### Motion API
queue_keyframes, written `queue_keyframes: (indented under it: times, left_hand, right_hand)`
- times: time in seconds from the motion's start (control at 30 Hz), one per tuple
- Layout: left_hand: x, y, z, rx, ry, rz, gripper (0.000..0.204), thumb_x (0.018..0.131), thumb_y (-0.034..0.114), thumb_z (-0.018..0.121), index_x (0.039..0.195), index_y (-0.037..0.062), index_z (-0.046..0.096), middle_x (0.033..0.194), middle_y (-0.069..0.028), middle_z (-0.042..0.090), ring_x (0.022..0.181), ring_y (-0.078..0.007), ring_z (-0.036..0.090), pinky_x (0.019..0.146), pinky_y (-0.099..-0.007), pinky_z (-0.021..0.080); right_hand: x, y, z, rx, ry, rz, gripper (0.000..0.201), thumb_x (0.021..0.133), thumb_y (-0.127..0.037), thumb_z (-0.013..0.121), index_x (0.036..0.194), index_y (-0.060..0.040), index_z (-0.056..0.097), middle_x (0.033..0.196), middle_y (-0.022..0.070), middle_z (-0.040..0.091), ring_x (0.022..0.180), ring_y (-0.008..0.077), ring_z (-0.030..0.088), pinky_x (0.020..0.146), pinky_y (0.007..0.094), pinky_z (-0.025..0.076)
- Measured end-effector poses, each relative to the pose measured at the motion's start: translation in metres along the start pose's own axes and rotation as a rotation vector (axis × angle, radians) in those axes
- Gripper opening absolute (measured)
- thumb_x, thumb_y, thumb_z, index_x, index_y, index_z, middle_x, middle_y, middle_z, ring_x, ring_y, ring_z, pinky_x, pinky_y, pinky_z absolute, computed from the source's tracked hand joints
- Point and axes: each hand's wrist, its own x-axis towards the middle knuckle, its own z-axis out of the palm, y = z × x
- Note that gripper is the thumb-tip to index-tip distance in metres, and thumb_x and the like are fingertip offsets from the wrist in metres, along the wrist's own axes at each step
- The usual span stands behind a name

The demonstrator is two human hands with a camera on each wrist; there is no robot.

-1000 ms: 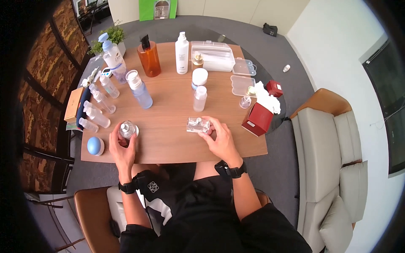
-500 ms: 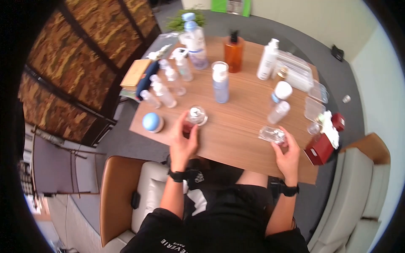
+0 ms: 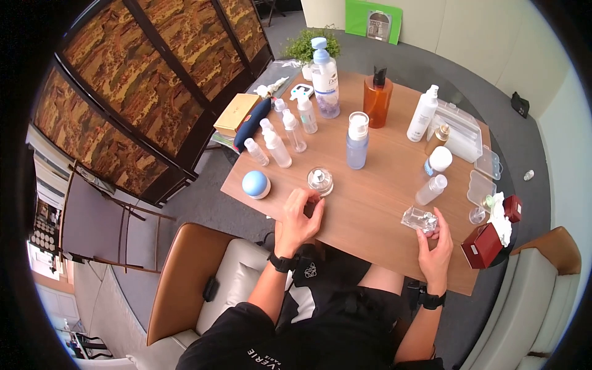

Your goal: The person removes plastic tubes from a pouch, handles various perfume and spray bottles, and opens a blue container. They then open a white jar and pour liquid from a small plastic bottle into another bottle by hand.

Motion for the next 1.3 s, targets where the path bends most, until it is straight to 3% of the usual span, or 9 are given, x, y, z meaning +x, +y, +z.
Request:
queue_keyframes:
  times: [0.17, 0.23, 0.33, 0.37, 0.5, 0.7, 0.87, 1.07, 1.3]
  left_hand:
    - [-0.006, -0.005, 0.002, 0.055, 0.011, -0.101, 0.029, 0.086, 0.000, 0.077, 0.112, -0.0002, 0.064, 0.106, -0.0186, 0.065, 0.087, -0.0331, 0.064, 0.074, -0.0417, 0.054]
    - [0.002, 0.004, 0.000, -0.065, 0.079, -0.227, 0.051, 0.086, 0.002, 0.078, 0.133, 0.0002, 0.059, 0.132, -0.0221, 0.060, 0.107, -0.0381, 0.064, 0.089, -0.0441, 0.056]
    - [0.006, 0.005, -0.001, 0.085, 0.012, -0.069, 0.067, 0.087, 0.006, 0.081, 0.147, 0.0022, 0.052, 0.146, -0.0203, 0.057, 0.129, -0.0358, 0.057, 0.087, -0.0388, 0.056]
    - [0.003, -0.005, 0.000, 0.161, -0.061, 0.024, 0.074, 0.087, 0.008, 0.082, 0.153, 0.0020, 0.049, 0.153, -0.0211, 0.054, 0.137, -0.0400, 0.054, 0.103, -0.0444, 0.053]
    - [0.002, -0.001, 0.000, 0.118, -0.084, -0.021, 0.070, 0.087, 0.010, 0.082, 0.150, 0.0016, 0.052, 0.151, -0.0220, 0.055, 0.136, -0.0418, 0.054, 0.115, -0.0494, 0.045]
    - [0.003, -0.002, 0.003, 0.184, 0.001, -0.070, 0.069, 0.085, 0.011, 0.086, 0.148, 0.0060, 0.057, 0.112, -0.0134, 0.061, 0.099, -0.0253, 0.062, 0.077, -0.0356, 0.054]
    - [0.021, -0.001, -0.004, 0.118, -0.100, -0.199, 0.069, 0.084, 0.012, 0.088, 0.147, 0.0061, 0.058, 0.094, -0.0091, 0.062, 0.077, -0.0211, 0.062, 0.069, -0.0333, 0.054]
    - [0.068, -0.009, 0.003, 0.244, -0.301, -0.163, 0.060, 0.087, 0.015, 0.083, 0.141, 0.0023, 0.059, 0.082, -0.0216, 0.070, 0.072, -0.0370, 0.070, 0.069, -0.0470, 0.056]
    - [0.096, -0.015, 0.020, 0.339, -0.276, -0.203, 0.060, 0.089, 0.016, 0.079, 0.142, -0.0004, 0.055, 0.098, -0.0307, 0.074, 0.094, -0.0509, 0.072, 0.082, -0.0575, 0.057]
  right_hand:
    - [-0.005, 0.000, 0.002, 0.031, 0.014, 0.033, 0.056, 0.093, -0.007, 0.077, 0.146, -0.0017, 0.060, 0.106, 0.0082, 0.066, 0.083, 0.0160, 0.058, 0.078, 0.0305, 0.049]
    - [-0.005, -0.003, 0.000, 0.032, 0.013, 0.022, 0.056, 0.093, -0.006, 0.077, 0.146, -0.0018, 0.060, 0.106, 0.0083, 0.066, 0.083, 0.0160, 0.058, 0.078, 0.0306, 0.050]
    - [-0.004, -0.001, 0.000, 0.029, 0.016, 0.005, 0.056, 0.092, -0.005, 0.078, 0.145, -0.0018, 0.060, 0.105, 0.0083, 0.066, 0.084, 0.0161, 0.059, 0.078, 0.0306, 0.051]
    - [-0.004, -0.002, 0.000, 0.025, 0.010, -0.002, 0.055, 0.092, -0.005, 0.078, 0.145, -0.0018, 0.060, 0.105, 0.0085, 0.067, 0.084, 0.0161, 0.059, 0.078, 0.0306, 0.051]
    - [-0.005, -0.006, 0.000, 0.014, 0.000, 0.007, 0.054, 0.092, -0.005, 0.078, 0.144, -0.0015, 0.061, 0.106, 0.0093, 0.067, 0.084, 0.0165, 0.059, 0.078, 0.0307, 0.051]
    - [-0.004, -0.006, 0.000, 0.048, 0.009, -0.006, 0.055, 0.092, -0.004, 0.078, 0.144, -0.0008, 0.060, 0.104, 0.0092, 0.068, 0.083, 0.0167, 0.060, 0.079, 0.0306, 0.052]
    - [-0.005, -0.006, 0.001, 0.072, 0.006, 0.022, 0.055, 0.091, -0.003, 0.078, 0.143, -0.0016, 0.062, 0.103, 0.0091, 0.068, 0.084, 0.0165, 0.060, 0.079, 0.0308, 0.053]
    - [-0.003, -0.001, -0.002, 0.085, 0.014, 0.014, 0.052, 0.090, -0.002, 0.078, 0.141, -0.0026, 0.065, 0.098, 0.0074, 0.067, 0.081, 0.0159, 0.059, 0.077, 0.0303, 0.052]
    - [-0.004, 0.008, -0.001, 0.164, -0.023, 0.070, 0.048, 0.094, -0.001, 0.074, 0.141, -0.0023, 0.065, 0.093, 0.0048, 0.066, 0.080, 0.0135, 0.058, 0.076, 0.0286, 0.050]
